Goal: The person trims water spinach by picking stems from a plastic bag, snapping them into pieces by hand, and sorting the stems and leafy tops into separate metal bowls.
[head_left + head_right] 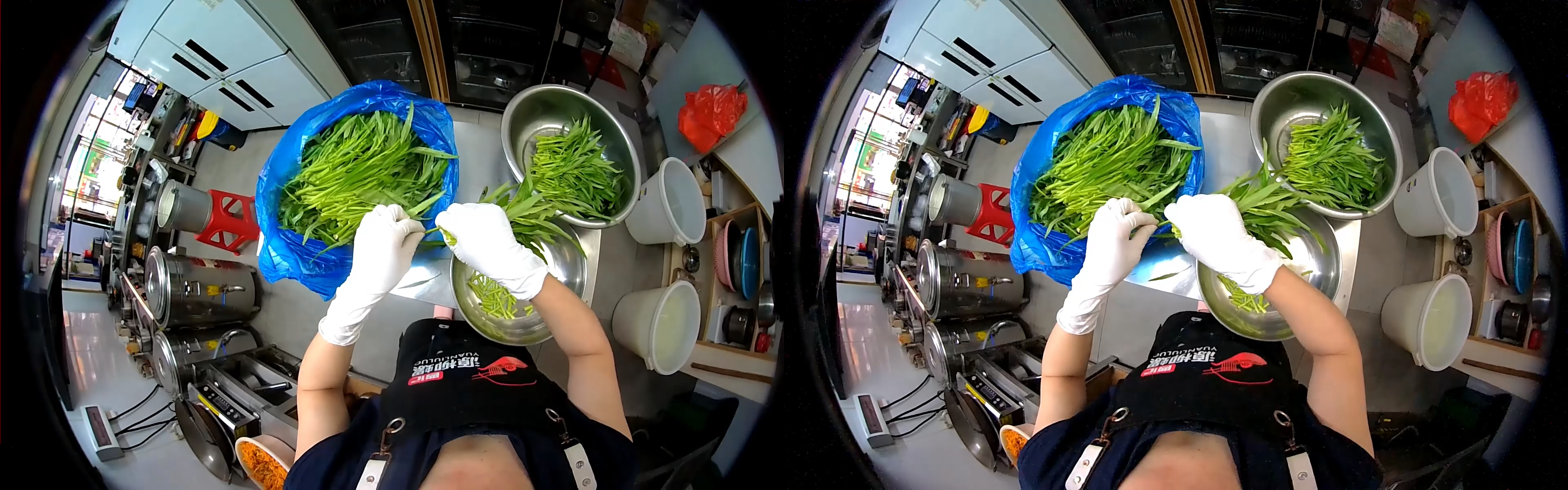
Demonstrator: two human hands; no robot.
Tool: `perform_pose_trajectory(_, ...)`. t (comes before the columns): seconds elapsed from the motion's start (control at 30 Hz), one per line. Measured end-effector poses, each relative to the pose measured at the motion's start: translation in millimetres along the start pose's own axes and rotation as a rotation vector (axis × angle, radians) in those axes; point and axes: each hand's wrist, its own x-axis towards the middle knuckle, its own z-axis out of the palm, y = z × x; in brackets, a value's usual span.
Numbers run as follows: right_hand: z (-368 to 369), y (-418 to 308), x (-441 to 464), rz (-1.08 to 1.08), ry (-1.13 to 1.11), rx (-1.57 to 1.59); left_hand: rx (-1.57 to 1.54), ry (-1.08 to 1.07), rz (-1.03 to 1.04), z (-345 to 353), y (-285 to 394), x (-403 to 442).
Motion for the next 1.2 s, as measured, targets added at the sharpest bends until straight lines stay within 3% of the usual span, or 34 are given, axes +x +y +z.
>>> perform_pose_trajectory(0.3,9.7,3.3,-4.1,-0.019,-0.016,-0.037,-0.195,-0.075,-0.237,12.7,-12.1,-2.9)
perform_pose_trajectory(0.43,11.4,13.1,-8.2,0.008,0.015,-0.021,-0.36,-0.007,-0.36,7.3,-12.4,-3.6)
perform_pose_trajectory(0.53,8.2,22.5,-10.8,0.148,-0.054,-0.019,-0.485,0.047,-0.427,-4.2,-2.6,-4.0)
perform_pose_trajectory(0.57,6.9,23.6,-11.1,0.202,-0.067,0.019,-0.365,0.059,-0.36,-4.2,-0.6,-4.2)
perform_pose_trajectory(0.67,0.3,24.6,-10.5,0.365,-0.102,0.132,-0.423,0.136,-0.435,15.2,6.5,-9.2)
perform_pose_trajectory(0.83,8.4,22.2,-12.9,0.546,-0.013,0.367,-0.967,0.277,-0.82,56.6,12.0,-13.0)
perform_pose_trajectory(1.2,25.9,3.6,-17.0,0.642,-0.018,0.427,-0.97,0.363,-0.834,73.2,14.0,-12.0)
